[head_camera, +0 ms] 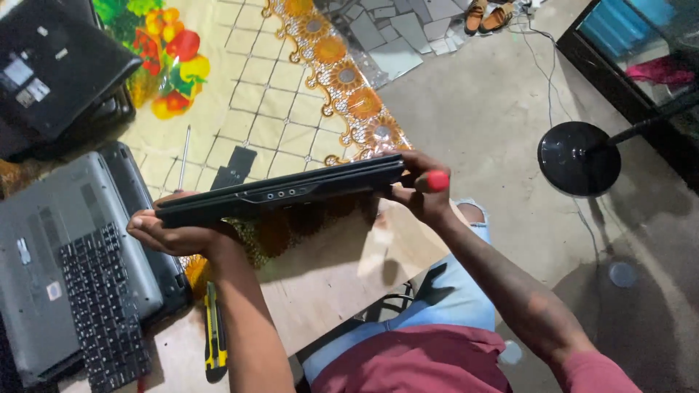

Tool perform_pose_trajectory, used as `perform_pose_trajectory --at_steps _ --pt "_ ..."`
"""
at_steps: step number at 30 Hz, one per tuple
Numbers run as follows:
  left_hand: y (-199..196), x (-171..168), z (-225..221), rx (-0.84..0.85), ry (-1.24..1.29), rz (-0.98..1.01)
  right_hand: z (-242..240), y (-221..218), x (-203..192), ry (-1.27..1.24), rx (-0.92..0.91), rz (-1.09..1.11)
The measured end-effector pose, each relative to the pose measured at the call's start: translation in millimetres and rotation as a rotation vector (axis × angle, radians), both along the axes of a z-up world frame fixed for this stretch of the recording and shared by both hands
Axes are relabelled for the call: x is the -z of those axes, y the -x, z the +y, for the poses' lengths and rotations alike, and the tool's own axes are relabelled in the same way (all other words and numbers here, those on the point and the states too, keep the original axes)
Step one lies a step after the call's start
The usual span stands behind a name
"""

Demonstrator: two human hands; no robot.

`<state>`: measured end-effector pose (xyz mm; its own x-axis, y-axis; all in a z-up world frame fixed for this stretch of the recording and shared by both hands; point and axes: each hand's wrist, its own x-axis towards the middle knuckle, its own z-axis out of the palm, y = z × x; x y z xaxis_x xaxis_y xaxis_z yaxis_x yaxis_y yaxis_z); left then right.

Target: Removing the keyboard and unscrewing the bottom casing of a laptop for repair or maintenance.

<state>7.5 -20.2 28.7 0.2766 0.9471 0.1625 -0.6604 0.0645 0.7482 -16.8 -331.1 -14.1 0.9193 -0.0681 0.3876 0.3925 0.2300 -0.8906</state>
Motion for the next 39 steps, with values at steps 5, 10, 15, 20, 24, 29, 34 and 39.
perform_pose_trajectory --at_steps 5,10,15,20,24,29,34,39 --pt "-26 35 44 -0.265 -0.367 0.215 3 -7 -2 0.14 0.167 0.13" --pt "-38 -10 79 -0.189 -0.773 0.296 5 19 -34 0.109 0.108 0.252" --pt "-55 -64 68 0.039 -1.085 0.519 24 76 -28 -0.028 0.082 0.411" --pt "-61 -100 0 0.263 -1.455 0.951 42 144 -12 -0.18 -0.156 0.689" --pt "-68 -88 -43 0.488 -1.513 1.116 50 174 -31 -0.121 -0.159 0.758" --pt "-73 -69 -88 0.626 -1.717 1.141 57 191 -30 -0.362 -0.286 0.815" --pt "-81 -37 -107 0.7 -1.791 1.239 57 195 -26 -0.298 -0.273 0.781" --pt "-87 -13 -118 0.708 -1.882 1.151 58 197 -26 -0.308 -0.291 0.796"
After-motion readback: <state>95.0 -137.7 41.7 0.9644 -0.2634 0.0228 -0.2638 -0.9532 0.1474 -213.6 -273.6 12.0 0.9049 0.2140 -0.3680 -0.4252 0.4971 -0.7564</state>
